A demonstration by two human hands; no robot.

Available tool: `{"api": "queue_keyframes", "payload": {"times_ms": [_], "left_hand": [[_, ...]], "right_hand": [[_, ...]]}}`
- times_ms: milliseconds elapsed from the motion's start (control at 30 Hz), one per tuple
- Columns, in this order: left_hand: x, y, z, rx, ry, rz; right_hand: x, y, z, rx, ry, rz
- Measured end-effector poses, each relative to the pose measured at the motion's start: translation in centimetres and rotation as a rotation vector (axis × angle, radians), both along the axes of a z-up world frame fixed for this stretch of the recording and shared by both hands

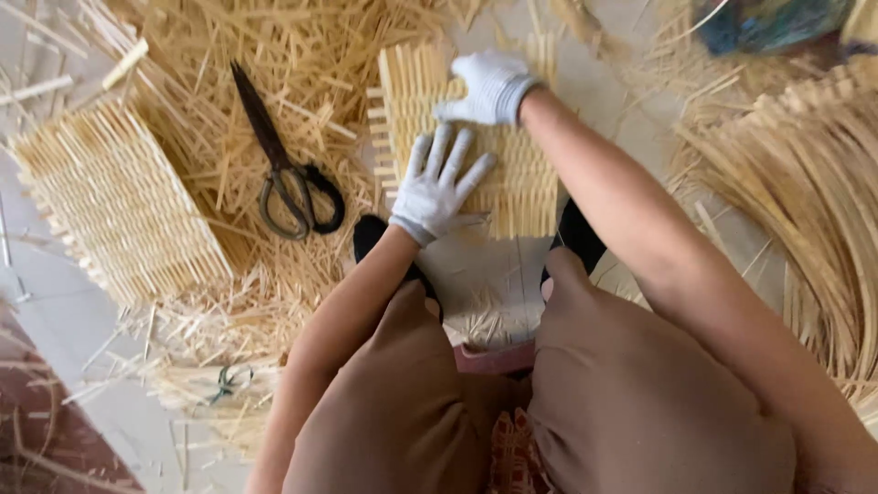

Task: The recorder is weaving and trimming bamboo strips to assemble small round baskets or lids on a floor covered with raw materials.

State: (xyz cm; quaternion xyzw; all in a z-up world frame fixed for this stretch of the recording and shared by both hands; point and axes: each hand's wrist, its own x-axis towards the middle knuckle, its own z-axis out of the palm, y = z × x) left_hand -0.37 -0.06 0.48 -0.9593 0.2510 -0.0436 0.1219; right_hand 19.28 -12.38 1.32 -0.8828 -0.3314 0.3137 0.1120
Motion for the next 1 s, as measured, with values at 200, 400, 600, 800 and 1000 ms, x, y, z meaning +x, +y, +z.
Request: {"api": "queue_keyframes", "payload": {"times_ms": [200, 400, 600, 800, 1000], "left_hand": [[0.3, -0.1, 1.5, -0.46, 0.305, 0.065], [2.4, -0.2, 4.4, -0.474, 0.541, 0.15], [3.5, 0.5, 3.9, -0.911, 0.152, 0.258], [3.9, 2.2, 3.7, -0.997, 0.522, 0.969], [3.8, 4.4, -3.9, -2.237, 0.823, 0.874]], "right_hand": [[-6.3, -3.9, 8.7, 0.668, -0.77, -0.052], [-10.7, -10.3, 0.0, 0.281, -0.163, -0.629], [-9.8, -10.8, -1.1, 0.198, -0.033, -0.739], [-9.0, -11.6, -1.3, 0.294, 0.163, -0.907], [-6.6, -13.8, -6.2, 0.657, 0.91, -1.107]]}}
